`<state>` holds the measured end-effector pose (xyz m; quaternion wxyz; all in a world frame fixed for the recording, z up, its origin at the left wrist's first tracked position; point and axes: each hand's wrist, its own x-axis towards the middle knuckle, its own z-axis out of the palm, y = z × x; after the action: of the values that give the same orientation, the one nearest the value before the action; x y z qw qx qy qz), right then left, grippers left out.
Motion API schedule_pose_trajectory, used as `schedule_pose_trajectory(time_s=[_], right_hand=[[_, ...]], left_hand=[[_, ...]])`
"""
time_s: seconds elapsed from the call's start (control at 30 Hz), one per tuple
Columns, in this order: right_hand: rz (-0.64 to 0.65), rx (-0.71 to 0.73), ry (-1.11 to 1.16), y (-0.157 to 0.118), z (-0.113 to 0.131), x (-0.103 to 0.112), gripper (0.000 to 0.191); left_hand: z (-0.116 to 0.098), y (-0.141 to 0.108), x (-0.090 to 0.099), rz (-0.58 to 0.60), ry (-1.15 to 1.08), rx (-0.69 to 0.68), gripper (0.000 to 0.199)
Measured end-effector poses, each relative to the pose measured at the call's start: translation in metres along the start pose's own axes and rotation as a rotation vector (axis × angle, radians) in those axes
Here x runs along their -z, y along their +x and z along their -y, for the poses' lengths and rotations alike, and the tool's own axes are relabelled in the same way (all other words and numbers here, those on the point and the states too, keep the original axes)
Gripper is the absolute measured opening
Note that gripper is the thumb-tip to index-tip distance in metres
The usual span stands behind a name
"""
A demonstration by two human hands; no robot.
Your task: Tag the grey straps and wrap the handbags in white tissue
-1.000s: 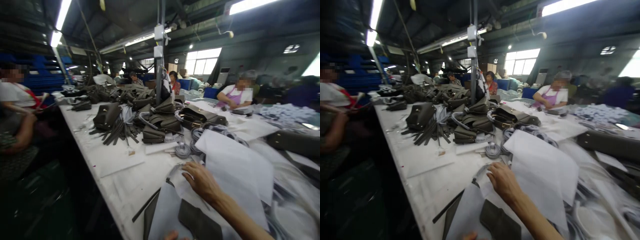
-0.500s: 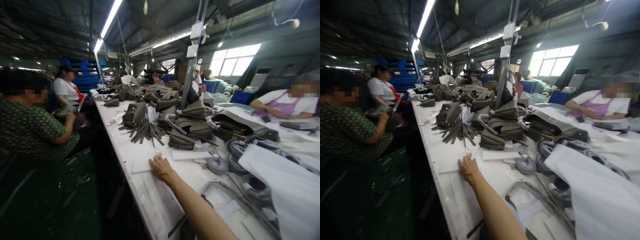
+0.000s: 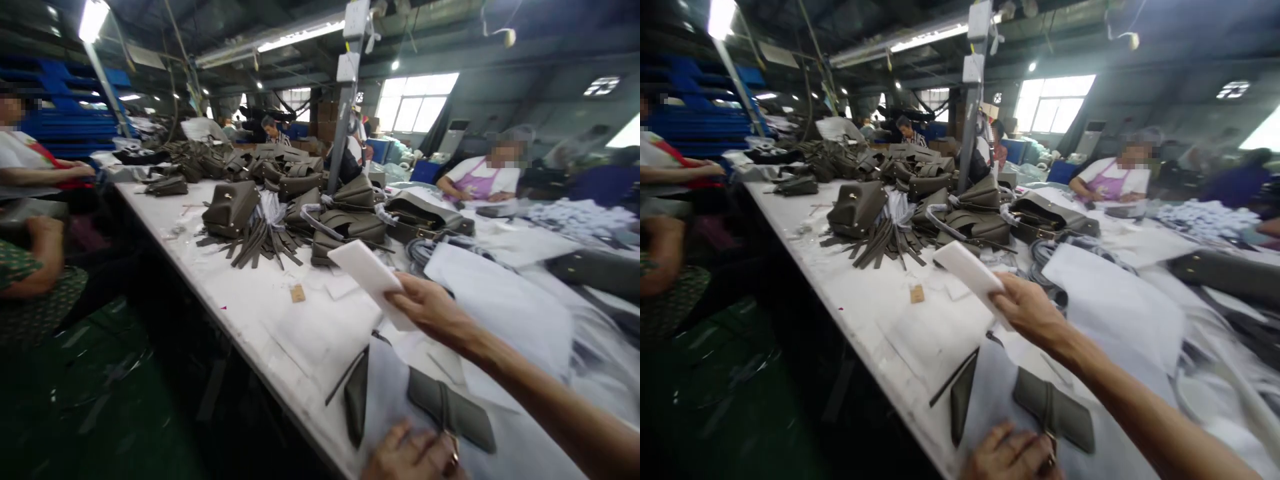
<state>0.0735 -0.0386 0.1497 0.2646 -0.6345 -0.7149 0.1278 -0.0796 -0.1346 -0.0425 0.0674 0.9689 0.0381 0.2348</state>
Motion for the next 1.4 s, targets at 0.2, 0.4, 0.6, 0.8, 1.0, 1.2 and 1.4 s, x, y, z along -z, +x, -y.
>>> schedule_pose_trajectory(time_s=[0.2,0.4,0.6,0.8,1.0,1.2,1.4], right_hand=[[-0.176,-0.228,-0.213,-0.147,-0.02,0.035,0.033],[-0.058,-0.014,-0.467,-0.218,-0.02,-0.032,0.053],[-0.04,-0.063,-0.661,-0.229,-0.013,-0.079,0.056],[-0.035,-0.128,-0.698,-0.236,-0.007,-0.088,0.059],[0.022,-0.223,-0.636,-0.236,0.0,-0.082,0.064],[0.11,-0.247,-0.527,-0.234,0.004,-0.072,0.063],[0.139,-0.255,-0.497,-0.234,0.004,-0.072,0.064]], left_hand=[[-0.006,-0.01,0.02,-0.166,-0.018,0.075,0.05],[-0.01,-0.008,0.034,-0.131,0.001,0.08,0.045],[-0.012,-0.015,0.023,-0.262,-0.003,0.073,0.031],[-0.011,-0.013,0.048,-0.281,0.026,-0.072,0.021],[-0.011,-0.01,0.075,-0.315,0.17,-0.082,0.024],[-0.012,-0.011,0.078,-0.307,0.185,-0.049,0.023],[-0.005,-0.003,0.081,-0.188,0.178,-0.058,0.026]])
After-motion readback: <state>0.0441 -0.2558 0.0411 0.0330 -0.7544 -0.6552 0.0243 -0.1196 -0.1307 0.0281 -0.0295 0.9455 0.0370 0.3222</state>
